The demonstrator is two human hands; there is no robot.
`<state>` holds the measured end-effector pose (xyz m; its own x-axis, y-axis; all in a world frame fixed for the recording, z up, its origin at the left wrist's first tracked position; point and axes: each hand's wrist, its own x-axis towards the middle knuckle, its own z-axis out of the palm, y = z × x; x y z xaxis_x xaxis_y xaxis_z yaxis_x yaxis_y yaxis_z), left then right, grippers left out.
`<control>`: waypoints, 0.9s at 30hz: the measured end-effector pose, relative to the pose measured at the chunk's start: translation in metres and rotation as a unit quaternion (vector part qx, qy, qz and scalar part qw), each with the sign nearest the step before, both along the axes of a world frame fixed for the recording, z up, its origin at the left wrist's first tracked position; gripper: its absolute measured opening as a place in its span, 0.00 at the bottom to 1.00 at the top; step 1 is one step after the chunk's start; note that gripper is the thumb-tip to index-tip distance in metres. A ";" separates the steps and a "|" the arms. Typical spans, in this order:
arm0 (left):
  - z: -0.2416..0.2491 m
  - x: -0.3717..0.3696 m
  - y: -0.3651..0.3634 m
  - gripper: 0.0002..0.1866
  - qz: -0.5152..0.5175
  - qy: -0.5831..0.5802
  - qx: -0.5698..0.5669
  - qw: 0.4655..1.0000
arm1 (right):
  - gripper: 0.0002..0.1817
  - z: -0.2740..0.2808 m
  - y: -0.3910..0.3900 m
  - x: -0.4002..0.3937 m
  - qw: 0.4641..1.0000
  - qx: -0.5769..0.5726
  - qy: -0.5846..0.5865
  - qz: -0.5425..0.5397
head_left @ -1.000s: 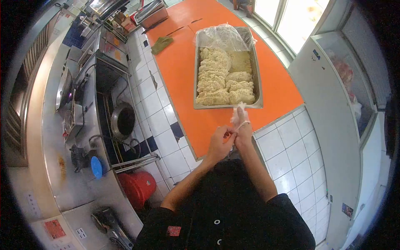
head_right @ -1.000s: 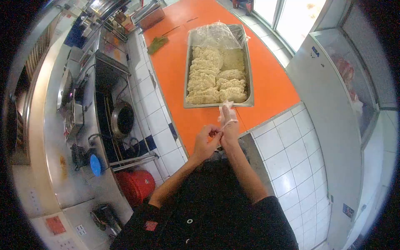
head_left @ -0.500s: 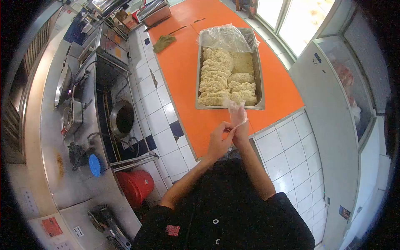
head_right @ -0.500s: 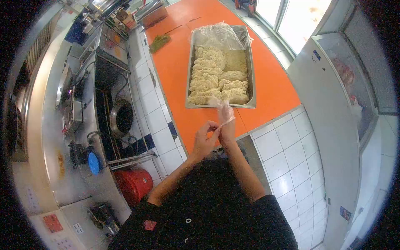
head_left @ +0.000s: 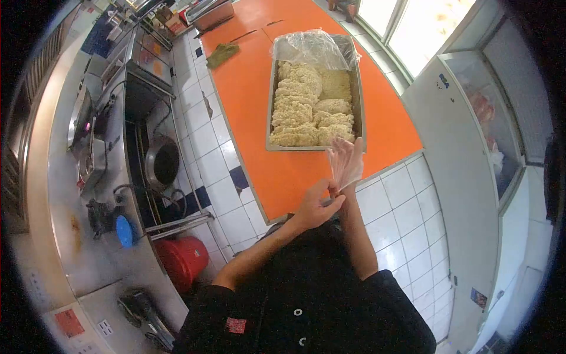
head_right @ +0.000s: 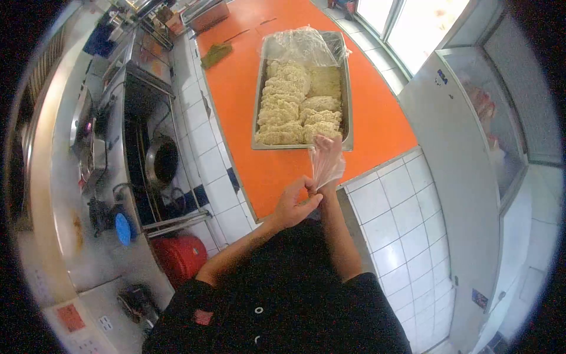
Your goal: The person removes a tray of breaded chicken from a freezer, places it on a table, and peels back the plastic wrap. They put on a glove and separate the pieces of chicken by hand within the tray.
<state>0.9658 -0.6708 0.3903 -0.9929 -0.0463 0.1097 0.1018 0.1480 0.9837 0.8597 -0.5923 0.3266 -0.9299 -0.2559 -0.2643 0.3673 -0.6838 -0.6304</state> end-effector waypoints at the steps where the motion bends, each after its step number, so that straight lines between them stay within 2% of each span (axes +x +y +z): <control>1: 0.006 -0.001 0.004 0.06 -0.011 -0.004 -0.010 1.000 | 0.42 0.015 0.006 0.001 0.999 -0.048 0.011 0.010; 2: 0.005 -0.003 0.007 0.06 -0.017 -0.010 0.000 1.000 | 0.41 0.025 0.009 -0.001 0.995 -0.097 0.024 0.021; 3: 0.003 -0.005 0.010 0.06 -0.021 -0.015 0.009 1.000 | 0.40 0.026 0.011 -0.003 0.975 -0.200 0.055 0.078; 5: -0.003 -0.009 0.017 0.07 -0.020 -0.021 0.029 0.999 | 0.38 0.026 0.014 -0.009 0.889 -0.402 0.108 0.190; 8: -0.008 -0.014 0.027 0.08 -0.014 -0.026 0.044 0.999 | 0.33 0.032 0.024 -0.014 0.925 -0.326 0.076 0.180; 9: -0.004 -0.013 0.030 0.08 -0.020 -0.033 0.039 0.998 | 0.40 0.035 0.023 -0.018 0.904 -0.332 0.152 0.224; 12: -0.001 -0.018 0.034 0.09 -0.024 -0.006 0.027 0.999 | 0.46 0.044 0.031 -0.029 0.908 -0.409 -0.082 0.048; 14: 0.002 -0.029 0.033 0.11 -0.018 0.015 0.030 0.999 | 0.49 0.058 0.025 -0.041 0.984 -0.173 0.019 0.048; 15: 0.003 -0.034 0.033 0.12 -0.014 0.016 0.039 0.999 | 0.50 0.066 0.024 -0.046 0.995 -0.053 0.074 0.042; 16: 0.004 -0.038 0.033 0.13 -0.010 0.018 0.047 0.999 | 0.49 0.075 0.025 -0.054 0.996 -0.062 0.050 0.045; 17: -0.006 -0.040 0.031 0.22 -0.034 -0.005 0.070 0.997 | 0.48 0.085 0.027 -0.065 0.996 -0.071 0.029 0.047; 18: -0.021 -0.037 0.033 0.25 0.023 -0.057 0.092 0.994 | 0.47 0.089 0.032 -0.077 0.995 -0.082 0.008 0.047; 19: -0.041 -0.034 0.035 0.29 0.078 -0.103 0.112 0.985 | 0.46 0.077 0.041 -0.093 0.992 -0.084 0.060 0.070; 20: -0.062 -0.035 0.032 0.32 0.133 -0.141 0.128 0.973 | 0.44 0.066 0.046 -0.113 0.994 0.000 0.093 0.065; 21: -0.092 -0.037 0.024 0.37 0.162 -0.237 0.177 0.942 | 0.42 0.054 0.050 -0.133 0.987 0.085 0.121 0.059; 22: -0.115 -0.038 0.017 0.42 0.191 -0.330 0.230 0.895 | 0.40 0.035 0.062 -0.148 0.958 0.261 0.114 0.021; 23: -0.116 -0.042 0.009 0.41 0.237 -0.329 0.237 0.883 | 0.36 -0.070 0.093 -0.190 0.960 0.244 0.135 -0.029; 24: -0.110 -0.046 0.002 0.40 0.280 -0.329 0.249 0.867 | 0.32 -0.058 0.085 -0.189 0.937 0.339 0.084 -0.027; 26: -0.093 -0.064 -0.013 0.38 0.329 -0.320 0.338 0.822 | 0.30 -0.025 0.060 -0.198 0.927 0.348 -0.111 0.087; 27: -0.092 -0.071 -0.018 0.36 0.348 -0.318 0.385 0.793 | 0.29 -0.051 0.057 -0.210 0.933 0.333 -0.098 0.093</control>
<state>0.8945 -0.6893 0.2987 -0.5402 -0.4182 -0.7303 -0.2936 -0.7196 0.6293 0.6497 -0.5350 0.2761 -0.8028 -0.1275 -0.5825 0.5936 -0.0776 -0.8010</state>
